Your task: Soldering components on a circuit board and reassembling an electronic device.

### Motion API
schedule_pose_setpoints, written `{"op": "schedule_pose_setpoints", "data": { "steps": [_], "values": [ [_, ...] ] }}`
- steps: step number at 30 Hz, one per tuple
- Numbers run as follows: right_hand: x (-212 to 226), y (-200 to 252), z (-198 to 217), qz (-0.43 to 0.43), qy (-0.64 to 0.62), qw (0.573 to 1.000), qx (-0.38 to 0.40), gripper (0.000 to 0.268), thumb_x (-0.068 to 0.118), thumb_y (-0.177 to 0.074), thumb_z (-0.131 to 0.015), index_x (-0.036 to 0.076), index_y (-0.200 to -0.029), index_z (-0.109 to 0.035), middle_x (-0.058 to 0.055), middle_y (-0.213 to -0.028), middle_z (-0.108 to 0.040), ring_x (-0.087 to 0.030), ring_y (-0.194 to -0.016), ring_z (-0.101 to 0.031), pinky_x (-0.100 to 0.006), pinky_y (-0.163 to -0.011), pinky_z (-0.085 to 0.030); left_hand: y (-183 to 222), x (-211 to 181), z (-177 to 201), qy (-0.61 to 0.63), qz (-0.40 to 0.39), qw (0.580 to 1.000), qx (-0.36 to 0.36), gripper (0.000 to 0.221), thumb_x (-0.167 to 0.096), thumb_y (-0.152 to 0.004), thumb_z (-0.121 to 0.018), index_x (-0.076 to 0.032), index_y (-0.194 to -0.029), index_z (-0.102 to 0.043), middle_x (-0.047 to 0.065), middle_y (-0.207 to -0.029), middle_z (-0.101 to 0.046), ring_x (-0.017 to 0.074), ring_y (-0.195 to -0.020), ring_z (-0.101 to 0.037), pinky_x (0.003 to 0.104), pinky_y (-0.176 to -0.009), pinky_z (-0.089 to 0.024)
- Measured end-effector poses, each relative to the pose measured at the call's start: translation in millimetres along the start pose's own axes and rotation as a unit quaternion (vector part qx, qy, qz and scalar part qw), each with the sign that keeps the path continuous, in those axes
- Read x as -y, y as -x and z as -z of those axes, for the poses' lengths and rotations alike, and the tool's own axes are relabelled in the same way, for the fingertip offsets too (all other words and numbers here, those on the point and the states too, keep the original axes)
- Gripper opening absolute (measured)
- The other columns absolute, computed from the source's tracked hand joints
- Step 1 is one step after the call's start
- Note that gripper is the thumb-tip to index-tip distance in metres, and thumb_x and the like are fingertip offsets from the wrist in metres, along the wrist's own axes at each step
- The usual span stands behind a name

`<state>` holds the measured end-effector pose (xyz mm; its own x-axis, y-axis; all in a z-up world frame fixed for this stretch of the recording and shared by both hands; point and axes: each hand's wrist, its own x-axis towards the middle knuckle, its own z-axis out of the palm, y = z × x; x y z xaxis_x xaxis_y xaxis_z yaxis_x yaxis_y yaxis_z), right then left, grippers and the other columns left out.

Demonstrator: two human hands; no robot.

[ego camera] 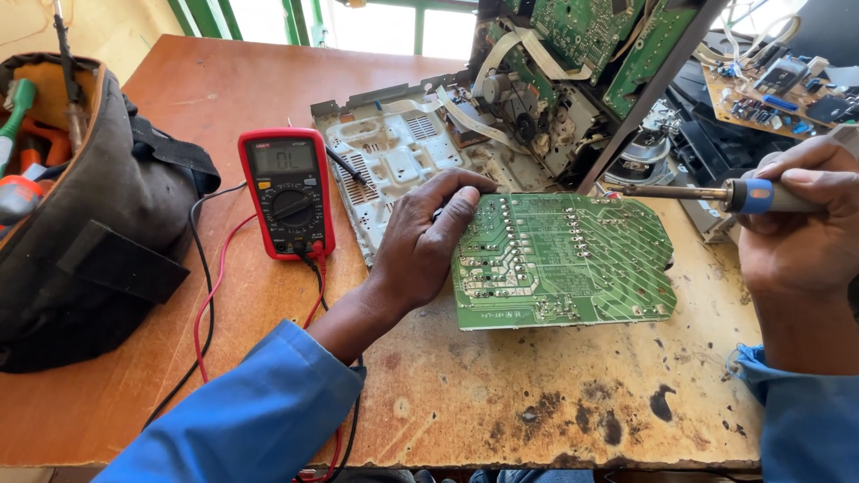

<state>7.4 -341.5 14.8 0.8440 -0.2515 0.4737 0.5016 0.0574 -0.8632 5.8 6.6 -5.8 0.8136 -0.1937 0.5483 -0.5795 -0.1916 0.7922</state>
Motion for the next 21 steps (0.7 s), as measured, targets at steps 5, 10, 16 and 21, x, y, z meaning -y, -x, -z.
{"op": "schedule_pose_setpoints", "data": {
  "steps": [5, 10, 16, 21],
  "values": [
    [-7, 0, 9, 0.022, 0.049, 0.999, 0.009, 0.018, 0.030, -0.087, -0.056, 0.012, -0.085, -0.055, -0.003, -0.077, -0.050, -0.011, -0.055, -0.036, -0.023, -0.052, -0.026, 0, 0, 0, 0.001, 0.005, 1.000, 0.000, 0.036, -0.034, -0.099, -0.043, -0.012, -0.106, -0.070, 0.004, -0.097, -0.073, 0.0183, -0.086, -0.065, 0.035, -0.074, -0.047],
    [-11, 0, 12, 0.037, 0.077, 0.996, 0.014, 0.020, 0.031, -0.087, -0.056, 0.012, -0.088, -0.053, -0.005, -0.078, -0.047, -0.012, -0.057, -0.037, -0.021, -0.052, -0.024, 0, 0, 1, -0.004, 0.009, 1.000, -0.001, 0.036, -0.035, -0.098, -0.043, -0.013, -0.106, -0.071, 0.004, -0.099, -0.074, 0.0186, -0.088, -0.066, 0.035, -0.076, -0.047],
    [-25, -3, 28, 0.079, 0.098, 0.992, 0.023, 0.019, 0.028, -0.091, -0.055, 0.010, -0.089, -0.053, -0.004, -0.076, -0.044, -0.014, -0.069, -0.043, -0.024, -0.057, -0.028, 1, 2, 0, -0.009, 0.004, 1.000, -0.007, 0.036, -0.035, -0.098, -0.043, -0.013, -0.107, -0.071, 0.005, -0.099, -0.075, 0.0193, -0.088, -0.067, 0.036, -0.075, -0.047],
    [-48, -5, 66, 0.166, 0.187, 0.966, 0.060, 0.018, 0.025, -0.111, -0.053, 0.010, -0.103, -0.054, -0.008, -0.103, -0.053, -0.020, -0.104, -0.055, -0.032, -0.095, -0.044, 1, 3, 0, -0.007, -0.003, 1.000, -0.009, 0.036, -0.034, -0.099, -0.043, -0.012, -0.106, -0.070, 0.006, -0.101, -0.075, 0.0202, -0.092, -0.068, 0.036, -0.078, -0.048]
  ]
}}
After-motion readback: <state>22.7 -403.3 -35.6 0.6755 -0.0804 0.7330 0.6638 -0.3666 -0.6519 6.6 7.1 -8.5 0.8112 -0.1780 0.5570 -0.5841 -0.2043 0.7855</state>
